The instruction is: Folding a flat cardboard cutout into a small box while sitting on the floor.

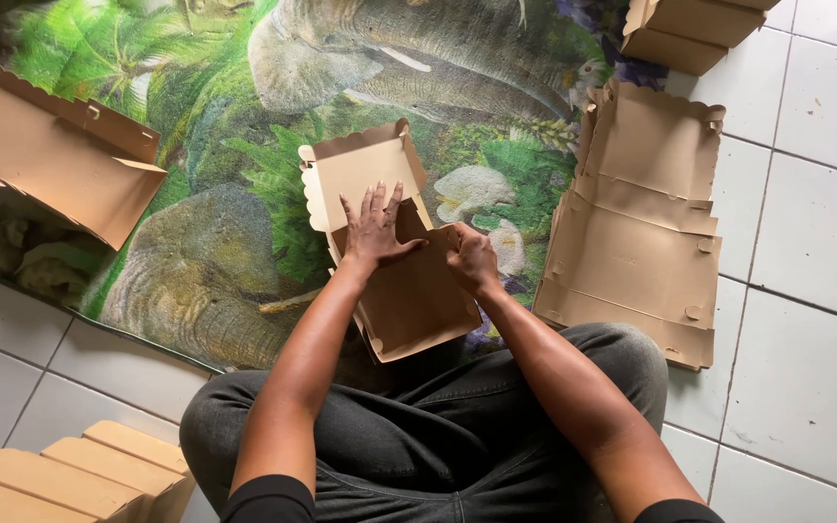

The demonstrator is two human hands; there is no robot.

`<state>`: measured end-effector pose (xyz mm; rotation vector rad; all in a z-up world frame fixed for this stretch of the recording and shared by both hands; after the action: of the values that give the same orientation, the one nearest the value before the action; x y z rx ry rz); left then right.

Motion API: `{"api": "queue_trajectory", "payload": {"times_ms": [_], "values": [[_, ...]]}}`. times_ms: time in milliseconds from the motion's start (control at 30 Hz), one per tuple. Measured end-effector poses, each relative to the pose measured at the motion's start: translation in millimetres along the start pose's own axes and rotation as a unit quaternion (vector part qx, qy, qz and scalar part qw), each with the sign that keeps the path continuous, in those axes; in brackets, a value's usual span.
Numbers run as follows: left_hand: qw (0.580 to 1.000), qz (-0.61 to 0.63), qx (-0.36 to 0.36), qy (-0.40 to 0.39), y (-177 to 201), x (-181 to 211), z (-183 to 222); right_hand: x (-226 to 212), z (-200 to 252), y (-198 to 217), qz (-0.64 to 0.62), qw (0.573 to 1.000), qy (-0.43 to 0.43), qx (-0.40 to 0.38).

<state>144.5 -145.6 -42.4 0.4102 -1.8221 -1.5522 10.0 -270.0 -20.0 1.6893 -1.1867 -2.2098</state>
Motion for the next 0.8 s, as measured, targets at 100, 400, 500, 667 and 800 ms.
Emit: {"api": "queue_trajectory", "payload": {"times_ms": [100,400,500,667,800], "values": [[1.000,-0.017,-0.001,0.002,-16.4,-12.9,-5.6,0.7,-0.4,-2.2,0.010,1.000,0.000,-0.009],[0.998,-0.032,-0.004,-0.055,-30.0,15.7,-4.1,45.9,-29.5,-45.4,-0.123,0.990,-0.032,-0.062],[0.999,-0.004,-0.011,-0.048,-36.0,20.3,-5.8,50.0,-42.5,-56.2,-0.236,0.963,-0.074,-0.108],[0.997,-0.026,-0.046,-0.050,-31.7,24.5,8.0,86.2,-65.8,-97.7,-0.301,0.926,-0.176,-0.149],[0.996,-0.040,-0.050,-0.064,-7.6,34.8,15.5,76.3,-68.2,-111.0,-0.310,0.923,-0.142,-0.181]]}}
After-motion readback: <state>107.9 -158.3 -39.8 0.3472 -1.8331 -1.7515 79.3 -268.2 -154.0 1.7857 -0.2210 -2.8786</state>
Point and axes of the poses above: each hand's wrist, its own z-axis away from the middle knuckle, its own y-axis out of the back of the hand, x = y × z, the point moved 10 cm from there along -z, towards the middle knuckle, and after that the axes turned 5 degrees about z, right-handed, at the moved point
